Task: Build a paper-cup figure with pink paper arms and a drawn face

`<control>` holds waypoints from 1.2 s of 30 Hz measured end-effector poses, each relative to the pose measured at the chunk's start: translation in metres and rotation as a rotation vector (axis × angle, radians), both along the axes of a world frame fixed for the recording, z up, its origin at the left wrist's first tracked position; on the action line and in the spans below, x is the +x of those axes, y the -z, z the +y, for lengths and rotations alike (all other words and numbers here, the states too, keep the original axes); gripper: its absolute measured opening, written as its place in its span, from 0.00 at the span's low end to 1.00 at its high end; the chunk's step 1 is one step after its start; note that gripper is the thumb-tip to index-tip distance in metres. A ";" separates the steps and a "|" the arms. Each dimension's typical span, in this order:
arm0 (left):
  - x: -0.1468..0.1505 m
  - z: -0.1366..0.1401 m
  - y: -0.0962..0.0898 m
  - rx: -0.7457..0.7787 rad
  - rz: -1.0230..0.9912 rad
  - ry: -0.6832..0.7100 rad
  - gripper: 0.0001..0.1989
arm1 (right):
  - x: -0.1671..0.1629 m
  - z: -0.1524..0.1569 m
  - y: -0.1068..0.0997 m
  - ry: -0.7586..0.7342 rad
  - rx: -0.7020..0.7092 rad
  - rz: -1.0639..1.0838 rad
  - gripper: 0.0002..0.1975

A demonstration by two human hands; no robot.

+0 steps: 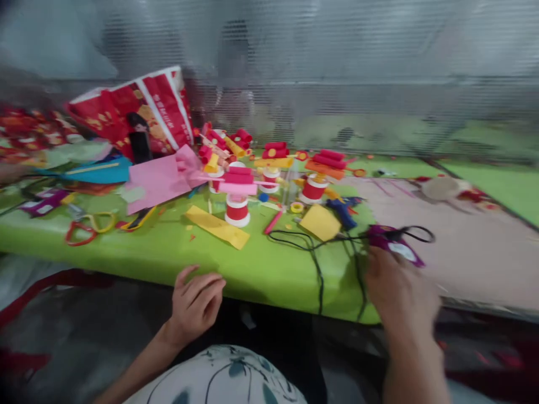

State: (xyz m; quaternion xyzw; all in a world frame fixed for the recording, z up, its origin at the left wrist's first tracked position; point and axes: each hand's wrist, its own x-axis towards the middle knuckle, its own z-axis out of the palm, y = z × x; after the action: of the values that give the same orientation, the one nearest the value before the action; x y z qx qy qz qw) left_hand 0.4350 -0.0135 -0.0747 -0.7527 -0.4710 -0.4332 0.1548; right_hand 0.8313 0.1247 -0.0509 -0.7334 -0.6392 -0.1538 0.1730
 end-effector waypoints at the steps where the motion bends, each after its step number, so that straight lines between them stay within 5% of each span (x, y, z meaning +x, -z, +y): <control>1: 0.002 0.001 0.001 0.004 0.004 0.012 0.14 | -0.008 -0.008 -0.008 0.003 -0.036 -0.007 0.16; 5: 0.009 0.006 0.004 0.013 -0.007 0.048 0.14 | -0.030 -0.013 -0.027 -0.006 -0.087 -0.043 0.20; 20: -0.019 0.014 0.003 0.070 0.037 -0.100 0.16 | -0.035 -0.011 -0.024 0.150 -0.056 -0.058 0.18; 22: -0.028 0.021 0.001 0.072 0.035 -0.155 0.15 | -0.051 -0.014 -0.029 0.040 0.018 -0.026 0.18; 28: -0.042 0.049 -0.016 -0.035 0.075 -0.321 0.15 | -0.152 -0.016 -0.032 -0.709 0.025 0.169 0.16; 32: -0.050 0.061 -0.028 -0.211 0.160 -0.366 0.19 | -0.205 -0.010 -0.029 -0.865 -0.028 0.086 0.15; 36: -0.058 0.063 -0.030 -0.332 0.201 -0.335 0.23 | -0.222 -0.002 -0.023 -0.883 -0.073 0.029 0.17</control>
State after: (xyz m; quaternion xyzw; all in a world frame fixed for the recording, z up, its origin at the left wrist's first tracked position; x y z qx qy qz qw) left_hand 0.3770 0.0492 -0.0444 -0.7185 -0.6361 -0.2412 0.1449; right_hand 0.6088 0.1227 -0.0276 -0.3976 -0.8938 -0.0323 0.2051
